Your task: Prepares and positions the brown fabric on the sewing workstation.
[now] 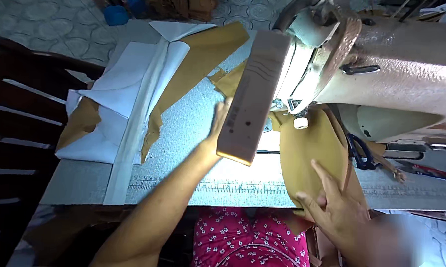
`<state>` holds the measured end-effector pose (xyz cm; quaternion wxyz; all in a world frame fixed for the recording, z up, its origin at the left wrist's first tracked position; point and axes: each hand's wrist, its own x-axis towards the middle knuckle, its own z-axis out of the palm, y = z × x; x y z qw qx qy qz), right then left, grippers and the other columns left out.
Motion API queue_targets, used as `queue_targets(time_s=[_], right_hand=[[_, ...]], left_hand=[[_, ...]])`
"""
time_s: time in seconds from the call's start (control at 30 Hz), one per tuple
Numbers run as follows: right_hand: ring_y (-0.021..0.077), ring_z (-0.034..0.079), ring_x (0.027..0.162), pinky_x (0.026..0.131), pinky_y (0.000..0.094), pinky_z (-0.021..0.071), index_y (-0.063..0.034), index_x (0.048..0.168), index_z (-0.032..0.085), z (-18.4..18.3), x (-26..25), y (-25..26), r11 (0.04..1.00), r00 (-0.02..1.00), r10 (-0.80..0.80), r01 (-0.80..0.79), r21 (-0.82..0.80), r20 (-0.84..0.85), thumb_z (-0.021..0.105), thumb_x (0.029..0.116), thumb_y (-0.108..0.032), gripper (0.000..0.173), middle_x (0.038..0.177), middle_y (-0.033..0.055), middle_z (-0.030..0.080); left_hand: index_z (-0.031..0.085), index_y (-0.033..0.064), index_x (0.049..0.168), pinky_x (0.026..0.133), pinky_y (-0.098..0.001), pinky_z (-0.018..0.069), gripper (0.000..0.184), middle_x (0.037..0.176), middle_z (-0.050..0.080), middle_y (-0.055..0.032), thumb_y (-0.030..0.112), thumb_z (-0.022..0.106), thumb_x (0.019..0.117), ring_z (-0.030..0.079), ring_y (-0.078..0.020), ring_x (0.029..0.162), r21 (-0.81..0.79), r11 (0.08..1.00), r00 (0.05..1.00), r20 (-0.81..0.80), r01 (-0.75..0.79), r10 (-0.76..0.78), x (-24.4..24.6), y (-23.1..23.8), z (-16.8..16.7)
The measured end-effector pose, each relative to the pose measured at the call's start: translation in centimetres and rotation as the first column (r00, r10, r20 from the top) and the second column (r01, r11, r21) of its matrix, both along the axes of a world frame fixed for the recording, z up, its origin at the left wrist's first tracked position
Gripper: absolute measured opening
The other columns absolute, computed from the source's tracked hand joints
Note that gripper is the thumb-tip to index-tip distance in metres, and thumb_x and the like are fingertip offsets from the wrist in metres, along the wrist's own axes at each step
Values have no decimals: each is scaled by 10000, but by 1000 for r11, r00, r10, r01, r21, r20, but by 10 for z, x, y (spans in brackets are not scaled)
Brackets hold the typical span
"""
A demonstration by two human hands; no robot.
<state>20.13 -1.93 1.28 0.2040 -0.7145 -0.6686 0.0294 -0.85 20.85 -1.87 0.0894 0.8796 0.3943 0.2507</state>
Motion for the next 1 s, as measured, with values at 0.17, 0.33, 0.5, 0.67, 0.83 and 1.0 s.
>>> queue_targets(time_s=[0.17,0.33,0.5,0.67,0.83,1.0], right_hand=[[315,645,642,604,517,541,22,1205,650,2,18,30,942,964,68,-146,-301,-256,633,965,-199,326,799,170,673],[504,664,1003,833,688,497,103,1067,669,25,33,155,982,999,46,-45,-185,-1,625,957,-91,227,1021,334,672],[481,589,1231,997,660,427,90,1245,637,49,28,178,995,994,35,-25,-100,101,583,1028,-248,405,1244,341,632],[484,608,1159,958,630,491,88,1212,638,13,29,141,946,945,324,-325,-4,-32,591,999,-98,286,1220,320,622],[431,415,1455,1160,610,362,-76,1361,654,-26,20,78,886,881,462,-463,16,-104,515,1029,-318,434,1505,191,531],[464,553,1329,1105,630,419,-81,1291,698,-50,11,47,885,893,449,-441,151,-27,444,1069,-361,438,1372,246,628]], left_hand=[[516,72,1490,1207,-678,138,488,1593,425,-179,302,328,1102,222,-430,1544,-85,987,963,-245,-135,111,-8,32,6],[587,-84,1301,1061,-695,364,499,1290,578,-344,345,455,1082,566,-531,1213,-27,920,780,-541,-390,315,10,-62,33],[728,-10,927,703,-556,526,418,862,712,-215,342,539,1052,711,-410,858,-204,897,799,-558,-393,223,2,-99,76],[646,134,1380,1130,-637,337,521,1386,649,-88,465,568,985,513,-395,1365,-111,994,997,-80,-15,6,-26,-36,20],[213,91,1644,1138,-805,17,1180,1662,332,-113,832,558,793,143,-513,1540,-230,966,977,-197,-122,77,-30,-54,8],[190,118,1652,1165,-770,-37,1107,1701,238,-88,799,538,851,58,-433,1576,-369,917,970,-236,-150,64,-53,-74,15]])
